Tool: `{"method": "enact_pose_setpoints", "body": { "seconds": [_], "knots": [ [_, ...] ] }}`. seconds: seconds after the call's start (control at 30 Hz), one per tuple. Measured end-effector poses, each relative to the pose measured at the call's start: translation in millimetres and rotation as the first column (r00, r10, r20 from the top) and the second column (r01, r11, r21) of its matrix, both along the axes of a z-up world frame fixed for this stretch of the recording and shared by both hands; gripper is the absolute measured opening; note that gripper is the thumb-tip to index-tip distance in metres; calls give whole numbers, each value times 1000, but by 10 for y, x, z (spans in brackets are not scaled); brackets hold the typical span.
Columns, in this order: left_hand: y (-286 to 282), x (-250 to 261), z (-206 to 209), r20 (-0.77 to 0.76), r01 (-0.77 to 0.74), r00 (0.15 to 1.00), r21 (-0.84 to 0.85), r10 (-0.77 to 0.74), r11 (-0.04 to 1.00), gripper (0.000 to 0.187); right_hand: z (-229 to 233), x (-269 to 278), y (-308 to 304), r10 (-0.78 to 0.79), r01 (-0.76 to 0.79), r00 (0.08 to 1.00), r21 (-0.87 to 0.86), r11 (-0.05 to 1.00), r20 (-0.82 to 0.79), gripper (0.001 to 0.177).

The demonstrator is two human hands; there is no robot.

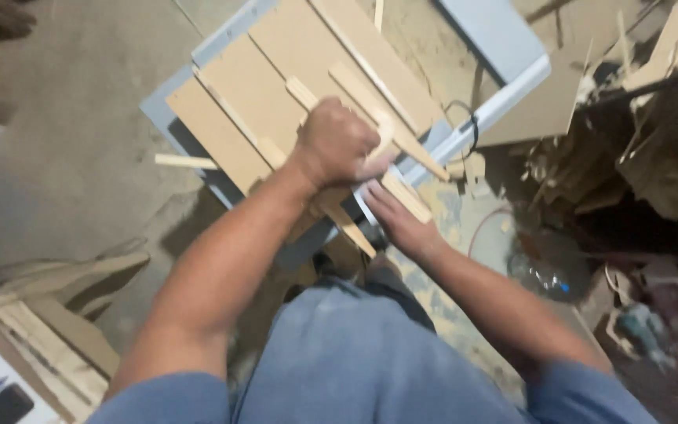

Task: Sanding wooden slats and assembling them into a cross-shaped wooden structure.

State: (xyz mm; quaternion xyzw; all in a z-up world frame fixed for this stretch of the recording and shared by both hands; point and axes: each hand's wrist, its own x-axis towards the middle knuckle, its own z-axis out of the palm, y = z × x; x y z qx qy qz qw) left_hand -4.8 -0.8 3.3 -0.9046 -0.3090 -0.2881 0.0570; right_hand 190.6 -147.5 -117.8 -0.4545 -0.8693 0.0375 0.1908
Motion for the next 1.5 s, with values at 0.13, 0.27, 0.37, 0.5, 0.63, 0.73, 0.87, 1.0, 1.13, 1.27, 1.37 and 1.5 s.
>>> {"method": "enact_pose_setpoints", "body": {
  "seconds": [0.13,0.27,0.37,0.5,0.63,0.73,0.87,1.0,1.13,1.27,1.37,1.5],
  "knots": [
    [-24,37,-58,20,8,1000,-60,-7,998,55,-8,467,-287,76,-76,997,23,997,14,39],
    [-79,20,-53,12,2,1000,-40,-2,999,52,-195,67,-72,33,-33,999,24,999,-9,45],
    [-81,-1,64,42,12,999,-44,-10,999,54,-115,285,-304,13,-13,1000,4,1000,28,47],
    [-89,-7,18,71,-5,997,-71,10,997,57,-142,213,-132,14,-17,997,50,999,71,43],
    [-94,6,60,71,29,997,-51,-25,998,52,-84,149,-223,17,-21,996,-46,999,-88,46],
    [-59,11,83,69,12,998,-41,-9,999,57,-6,337,-337,33,-33,999,12,999,6,42],
    [-59,32,47,59,29,998,-52,-25,998,55,-9,-11,-101,-19,18,1000,106,994,7,34],
    [-92,44,83,64,2,998,-27,-1,1000,57,-17,427,-530,20,-20,999,17,1000,43,41],
    [-74,69,-30,68,5,998,-82,1,997,59,156,126,-184,16,-9,996,-85,996,87,42],
    [-51,46,16,32,6,999,-44,-5,999,56,100,237,-388,37,-31,998,-119,992,48,45],
    [0,70,53,40,-12,999,-37,14,999,57,41,270,-266,21,-20,995,-19,1000,94,43],
    [56,77,-116,-17,2,1000,-18,-3,1000,55,-355,-127,12,-16,22,998,94,995,-66,38]
  ]
}}
